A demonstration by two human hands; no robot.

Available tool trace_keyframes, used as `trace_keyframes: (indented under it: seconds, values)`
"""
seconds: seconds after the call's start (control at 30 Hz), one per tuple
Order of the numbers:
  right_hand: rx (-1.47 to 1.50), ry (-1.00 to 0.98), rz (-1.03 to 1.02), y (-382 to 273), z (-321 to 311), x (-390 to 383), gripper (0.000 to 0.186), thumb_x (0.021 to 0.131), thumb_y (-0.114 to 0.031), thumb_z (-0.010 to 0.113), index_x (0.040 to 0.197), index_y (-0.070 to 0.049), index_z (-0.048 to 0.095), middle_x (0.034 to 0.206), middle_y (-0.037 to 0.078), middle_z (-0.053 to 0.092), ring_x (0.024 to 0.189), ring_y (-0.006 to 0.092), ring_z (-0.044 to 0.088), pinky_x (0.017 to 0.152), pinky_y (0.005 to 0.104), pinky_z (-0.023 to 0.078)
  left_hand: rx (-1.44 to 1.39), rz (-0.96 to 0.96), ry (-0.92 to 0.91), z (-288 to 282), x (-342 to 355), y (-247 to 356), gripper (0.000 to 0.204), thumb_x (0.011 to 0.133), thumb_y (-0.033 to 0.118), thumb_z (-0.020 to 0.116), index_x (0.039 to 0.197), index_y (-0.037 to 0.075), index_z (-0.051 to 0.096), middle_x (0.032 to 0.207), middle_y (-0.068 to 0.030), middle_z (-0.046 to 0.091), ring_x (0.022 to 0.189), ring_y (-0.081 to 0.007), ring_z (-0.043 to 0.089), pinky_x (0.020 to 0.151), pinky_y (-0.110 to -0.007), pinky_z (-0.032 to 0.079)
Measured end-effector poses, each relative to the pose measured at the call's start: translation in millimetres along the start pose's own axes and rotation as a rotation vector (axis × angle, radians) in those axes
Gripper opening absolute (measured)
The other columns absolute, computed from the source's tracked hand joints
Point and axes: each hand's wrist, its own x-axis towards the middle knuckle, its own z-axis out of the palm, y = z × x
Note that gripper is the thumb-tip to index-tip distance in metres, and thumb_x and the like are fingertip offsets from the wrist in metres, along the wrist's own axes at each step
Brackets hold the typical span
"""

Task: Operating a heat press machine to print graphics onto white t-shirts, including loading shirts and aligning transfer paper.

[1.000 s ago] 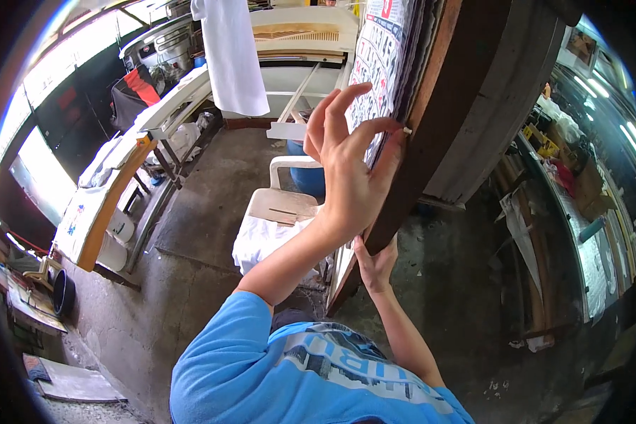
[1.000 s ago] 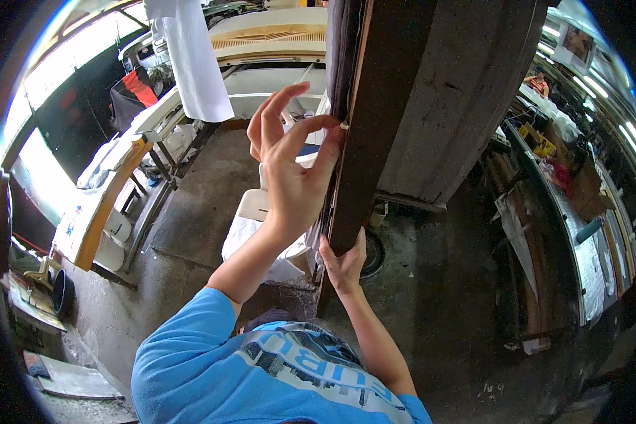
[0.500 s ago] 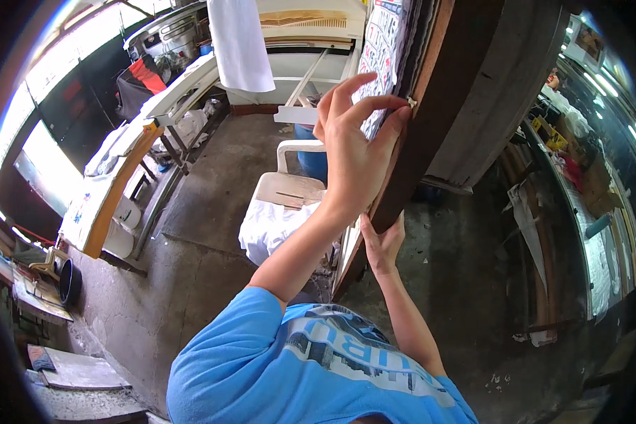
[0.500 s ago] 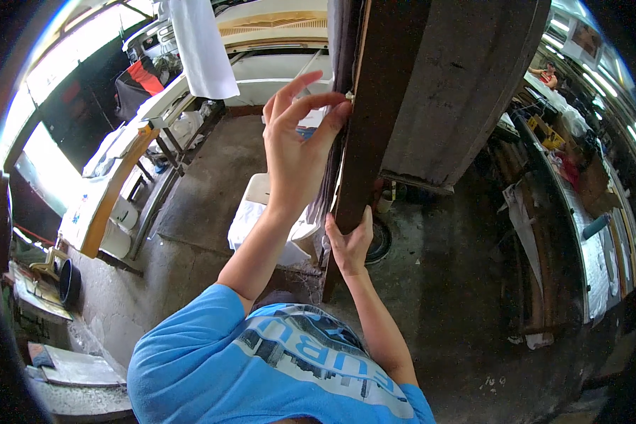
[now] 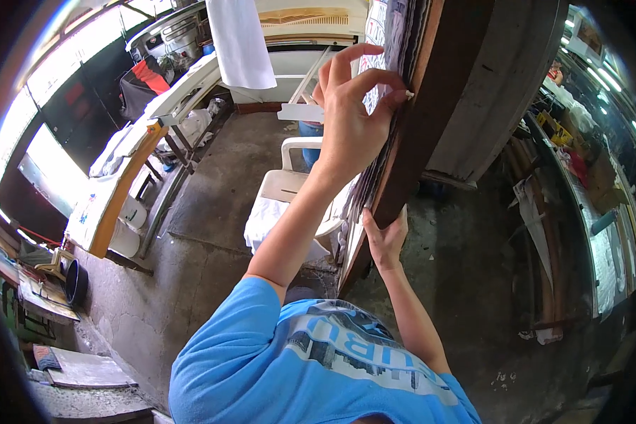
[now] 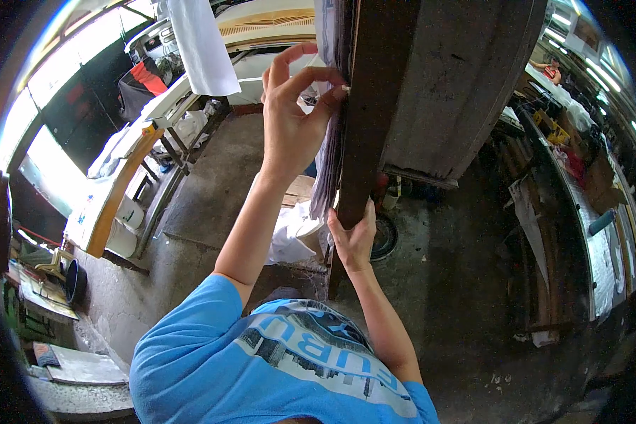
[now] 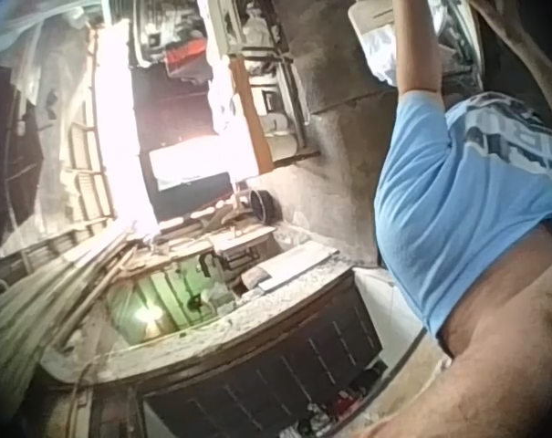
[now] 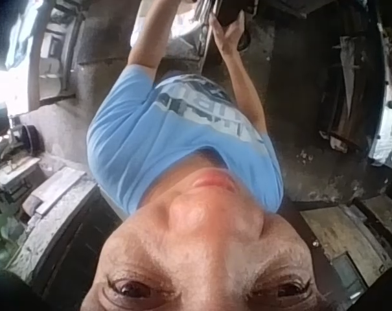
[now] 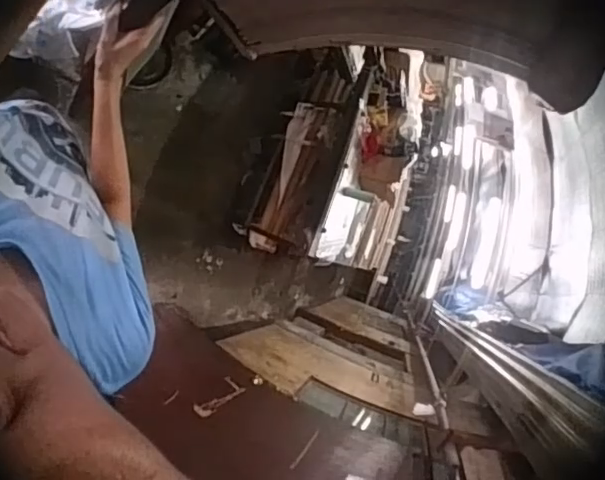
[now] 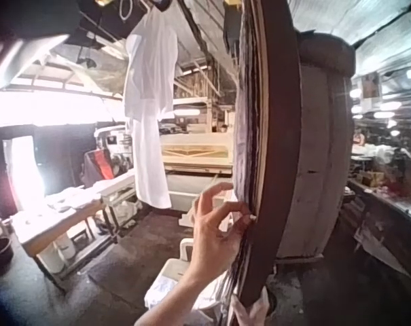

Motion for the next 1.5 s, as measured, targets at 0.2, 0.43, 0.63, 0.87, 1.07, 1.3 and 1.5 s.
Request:
trace_keyframes:
  seconds: [0.2, 0.43, 0.63, 0.87, 1.07, 1.3, 1.5]
  values:
    - [-0.096, 0.018, -0.065, 7, 0, 3, 0.045, 0.077, -0.009, 0.064, 0.115, 0.002, 0.044, 0.102, 0.009, 0.052, 0.090, 0.0158, 0.051, 0.081, 0.0279, 0.043, 0.190, 0.238, 0.142, -1, 9, 4, 0.017, 0.066, 0.001, 0.065, 0.073, 0.015, 0.064, 0.112, -0.0014, 0.052, 0.108, -0.0270, 0.039, 0.089, -0.040, 0.022]
    - [-0.062, 0.004, -0.051, 7, 0, 0, 0.044, 0.077, -0.010, 0.064, 0.114, 0.002, 0.045, 0.101, 0.010, 0.053, 0.089, 0.0161, 0.052, 0.080, 0.0283, 0.043, 0.117, 0.225, 0.057, -4, 12, 8, 0.013, 0.070, 0.005, 0.068, 0.076, 0.016, 0.068, 0.114, 0.0008, 0.057, 0.110, -0.0246, 0.040, 0.095, -0.038, 0.026]
    - [-0.073, 0.001, 0.000, 7, 0, -1, 0.041, 0.076, -0.010, 0.064, 0.111, 0.002, 0.046, 0.099, 0.009, 0.053, 0.087, 0.0159, 0.053, 0.079, 0.0286, 0.043, 0.204, 0.421, 0.065, -13, 8, 2, 0.009, 0.071, 0.010, 0.068, 0.077, 0.016, 0.067, 0.104, 0.0019, 0.059, 0.102, -0.0227, 0.047, 0.091, -0.037, 0.024]
    - [-0.074, 0.004, -0.031, 1, -1, 3, 0.041, 0.076, -0.012, 0.064, 0.110, 0.002, 0.047, 0.099, 0.009, 0.053, 0.087, 0.0165, 0.053, 0.079, 0.0294, 0.044, -0.025, 0.034, 0.043, -8, 8, -1, 0.014, 0.071, 0.022, 0.075, 0.080, 0.011, 0.070, 0.102, -0.0015, 0.063, 0.100, -0.0188, 0.051, 0.090, -0.037, 0.035]
    - [-0.058, -0.010, -0.051, -1, 3, 6, 0.043, 0.076, -0.014, 0.066, 0.112, 0.002, 0.047, 0.097, 0.010, 0.054, 0.089, 0.0176, 0.052, 0.079, 0.0298, 0.044, 0.019, 0.084, 0.076, -14, 4, 6, 0.010, 0.071, 0.018, 0.074, 0.080, 0.014, 0.072, 0.098, 0.0006, 0.063, 0.093, -0.0182, 0.052, 0.085, -0.033, 0.037]
    - [-0.219, 0.034, 0.039, 23, -9, -26, 0.061, 0.076, -0.023, 0.069, 0.120, 0.008, 0.042, 0.110, 0.021, 0.054, 0.101, 0.0310, 0.053, 0.087, 0.0369, 0.043, -0.189, -0.083, 0.069, -12, -12, 25, 0.013, 0.067, 0.019, 0.075, 0.077, 0.013, 0.070, 0.104, -0.0048, 0.059, 0.102, -0.0260, 0.048, 0.090, -0.040, 0.032]
    - [-0.029, -0.007, -0.013, 5, 5, -9, 0.061, 0.081, -0.027, 0.065, 0.125, 0.005, 0.038, 0.123, 0.021, 0.046, 0.108, 0.0307, 0.051, 0.092, 0.0389, 0.043, -0.181, 0.013, 0.118, -8, -6, 24, 0.017, 0.065, 0.010, 0.072, 0.078, 0.013, 0.061, 0.112, -0.0070, 0.049, 0.108, -0.0271, 0.041, 0.089, -0.042, 0.027]
